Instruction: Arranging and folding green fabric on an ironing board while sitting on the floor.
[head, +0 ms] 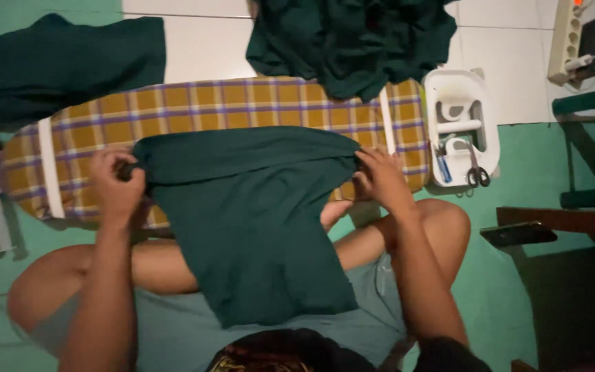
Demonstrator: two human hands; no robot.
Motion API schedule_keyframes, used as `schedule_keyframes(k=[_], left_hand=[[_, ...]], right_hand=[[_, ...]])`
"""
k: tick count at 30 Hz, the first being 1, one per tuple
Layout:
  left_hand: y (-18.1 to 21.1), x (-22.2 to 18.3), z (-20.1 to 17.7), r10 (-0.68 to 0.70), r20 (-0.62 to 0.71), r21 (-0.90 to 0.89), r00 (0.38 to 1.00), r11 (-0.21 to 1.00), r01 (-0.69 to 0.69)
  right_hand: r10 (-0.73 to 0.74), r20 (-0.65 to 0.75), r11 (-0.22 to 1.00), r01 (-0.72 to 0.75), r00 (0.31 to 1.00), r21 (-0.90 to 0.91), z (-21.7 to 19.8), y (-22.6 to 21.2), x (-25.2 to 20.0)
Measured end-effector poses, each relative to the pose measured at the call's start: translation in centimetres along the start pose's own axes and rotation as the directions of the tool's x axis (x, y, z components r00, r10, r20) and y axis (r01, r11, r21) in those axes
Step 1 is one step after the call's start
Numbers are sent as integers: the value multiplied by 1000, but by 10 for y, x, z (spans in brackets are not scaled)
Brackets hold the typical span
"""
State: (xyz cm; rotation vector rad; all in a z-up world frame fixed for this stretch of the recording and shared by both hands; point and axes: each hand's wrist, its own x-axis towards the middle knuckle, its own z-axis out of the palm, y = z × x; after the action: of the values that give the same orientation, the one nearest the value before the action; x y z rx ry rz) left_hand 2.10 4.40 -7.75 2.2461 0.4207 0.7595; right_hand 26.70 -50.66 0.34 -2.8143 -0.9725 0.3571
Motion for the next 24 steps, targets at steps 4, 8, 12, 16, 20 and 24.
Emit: schedule_keyframes(k=[4,8,12,16,20,24], left_hand=[[69,0,-13,-128,75,1,989,992,129],[41,-2,-3,-62,64,127,996,990,53],[22,-3,0,-18,-23,215,1000,976,23],[29,-2,2,-24,-36,203,999,979,30],[27,-1,7,-59,-37,244,998,967,66],[39,-1,3,-90,-47,269,995,958,99]], right_hand=[[-142,-138,945,176,980,277,4,20,-7],[-78,-64,914,97,995,394,-20,10,-13],[18,-7,840,-12,1000,542,-26,9,-14],[141,-108,883,-76,984,463,-19,5,9],[287,-85,910,-244,954,335,-21,5,24],[268,-91,908,-221,959,355,13,27,37]])
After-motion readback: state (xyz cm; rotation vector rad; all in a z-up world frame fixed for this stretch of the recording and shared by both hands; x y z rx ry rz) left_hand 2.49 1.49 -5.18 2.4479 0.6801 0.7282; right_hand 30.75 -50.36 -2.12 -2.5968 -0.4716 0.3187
